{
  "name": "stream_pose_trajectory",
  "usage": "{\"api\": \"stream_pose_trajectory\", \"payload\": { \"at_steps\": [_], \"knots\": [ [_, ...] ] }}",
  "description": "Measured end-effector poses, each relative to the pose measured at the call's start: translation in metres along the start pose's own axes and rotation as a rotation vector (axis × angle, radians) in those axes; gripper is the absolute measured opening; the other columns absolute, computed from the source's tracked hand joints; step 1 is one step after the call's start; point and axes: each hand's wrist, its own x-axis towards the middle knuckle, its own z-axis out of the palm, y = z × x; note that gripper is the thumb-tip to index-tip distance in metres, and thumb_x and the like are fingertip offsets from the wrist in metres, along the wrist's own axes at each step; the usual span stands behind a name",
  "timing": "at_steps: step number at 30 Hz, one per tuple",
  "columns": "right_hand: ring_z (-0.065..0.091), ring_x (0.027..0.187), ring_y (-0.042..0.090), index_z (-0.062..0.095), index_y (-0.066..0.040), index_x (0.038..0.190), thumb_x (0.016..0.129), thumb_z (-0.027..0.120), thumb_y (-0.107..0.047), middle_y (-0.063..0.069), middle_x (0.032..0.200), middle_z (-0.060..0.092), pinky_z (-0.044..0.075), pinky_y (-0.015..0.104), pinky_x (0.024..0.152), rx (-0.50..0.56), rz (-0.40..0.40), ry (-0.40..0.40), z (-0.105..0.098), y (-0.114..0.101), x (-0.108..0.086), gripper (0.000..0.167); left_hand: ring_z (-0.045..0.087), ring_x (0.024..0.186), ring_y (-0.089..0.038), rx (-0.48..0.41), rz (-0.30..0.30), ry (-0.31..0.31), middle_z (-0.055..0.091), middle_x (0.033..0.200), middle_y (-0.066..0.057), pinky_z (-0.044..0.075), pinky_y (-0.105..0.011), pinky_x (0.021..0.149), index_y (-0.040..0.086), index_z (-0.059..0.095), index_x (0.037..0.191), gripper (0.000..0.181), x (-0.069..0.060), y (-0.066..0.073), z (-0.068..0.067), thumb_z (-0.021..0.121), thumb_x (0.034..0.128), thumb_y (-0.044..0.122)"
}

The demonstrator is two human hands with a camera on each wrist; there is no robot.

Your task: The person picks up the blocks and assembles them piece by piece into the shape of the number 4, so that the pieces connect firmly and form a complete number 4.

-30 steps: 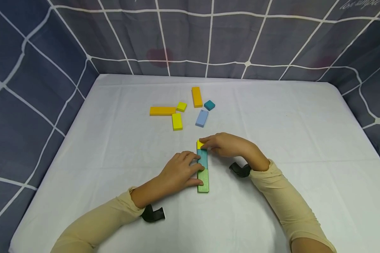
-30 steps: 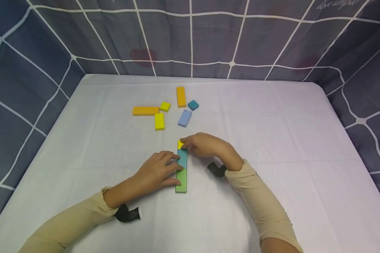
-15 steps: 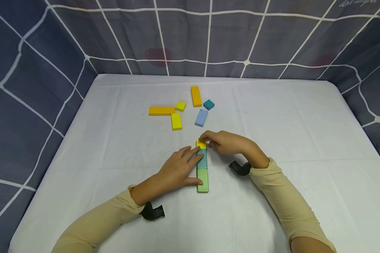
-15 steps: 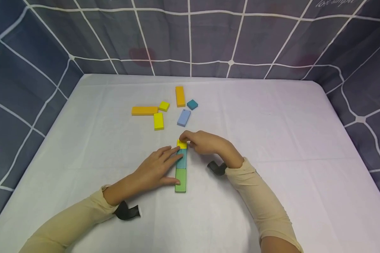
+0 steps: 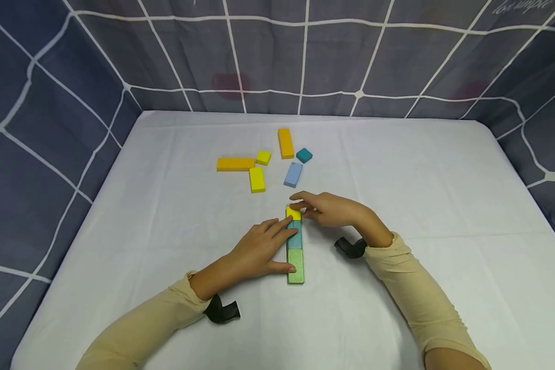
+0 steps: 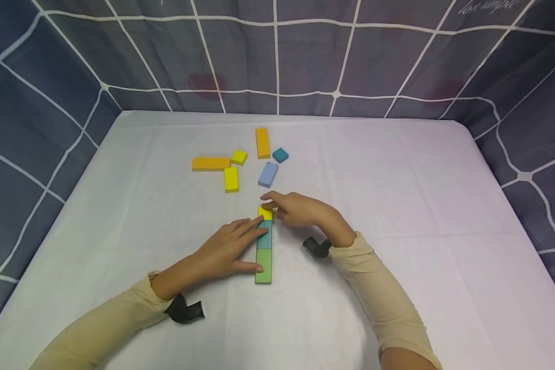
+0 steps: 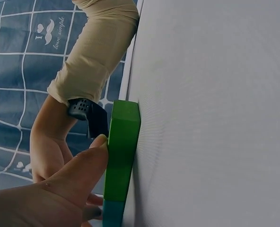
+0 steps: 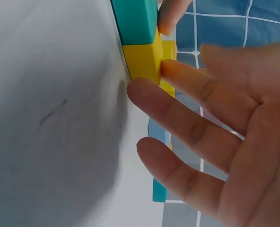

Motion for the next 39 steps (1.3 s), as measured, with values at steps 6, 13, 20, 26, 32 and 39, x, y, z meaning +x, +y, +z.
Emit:
{"api": "stream_pose_trajectory", "payload": {
  "at_steps": [6,13,20,26,32,39],
  "knots": [
    [0.059,0.108,0.024,0.045,-0.006,0.130,0.091,0.053,-0.009,0.009,0.127,0.057,0.046,0.039,0.091,-0.012,-0.007,0.026,0.001,0.002,0.003,0.040,0.040,0.126,-0.029,0.003,0.001,-0.003,0.034,0.146,-0.009,0.041,-0.043,0.092,0.014,0.042,0.136,0.079,-0.001,-0.001,0.000,0.059,0.0753,0.062],
    [0.059,0.105,0.020,0.054,-0.009,0.124,0.091,0.054,-0.014,0.006,0.121,0.061,0.046,0.037,0.089,-0.004,-0.010,0.063,0.001,0.007,0.008,0.033,0.040,0.126,-0.028,0.007,0.008,-0.003,0.035,0.145,-0.009,0.041,-0.043,0.092,0.015,0.043,0.136,0.079,-0.001,-0.001,-0.001,0.058,0.0754,0.062],
    [0.059,0.105,0.022,0.055,-0.008,0.123,0.089,0.057,-0.015,0.008,0.115,0.064,0.046,0.040,0.090,-0.028,0.004,0.125,-0.008,0.006,0.017,0.035,0.041,0.125,-0.026,0.012,0.009,0.006,0.036,0.145,-0.008,0.041,-0.042,0.093,0.015,0.044,0.135,0.078,-0.001,-0.001,-0.001,0.059,0.0751,0.062],
    [0.050,0.118,0.026,0.051,-0.008,0.129,0.087,0.061,-0.017,0.010,0.127,0.056,0.038,0.043,0.100,-0.048,0.039,0.220,-0.017,0.002,0.027,0.044,0.040,0.126,-0.026,0.004,-0.002,-0.009,0.036,0.145,-0.008,0.040,-0.042,0.093,0.015,0.044,0.135,0.078,-0.001,-0.001,-0.001,0.059,0.0750,0.062],
    [0.039,0.128,0.029,0.050,-0.009,0.131,0.085,0.061,-0.005,0.012,0.137,0.046,0.032,0.045,0.105,-0.179,0.058,0.300,-0.022,0.008,0.041,0.047,0.040,0.126,-0.026,0.010,-0.001,0.005,0.036,0.145,-0.008,0.041,-0.042,0.093,0.015,0.044,0.135,0.078,0.000,-0.001,0.001,0.059,0.0744,0.062],
    [0.038,0.129,0.033,0.051,-0.015,0.131,0.085,0.058,0.000,0.009,0.141,0.041,0.035,0.053,0.100,-0.339,0.114,0.304,-0.021,0.018,0.054,0.049,0.039,0.127,-0.027,0.012,-0.005,-0.012,0.033,0.146,-0.007,0.039,-0.043,0.095,0.015,0.043,0.136,0.079,-0.001,-0.002,0.001,0.057,0.0752,0.064]
  ]
}}
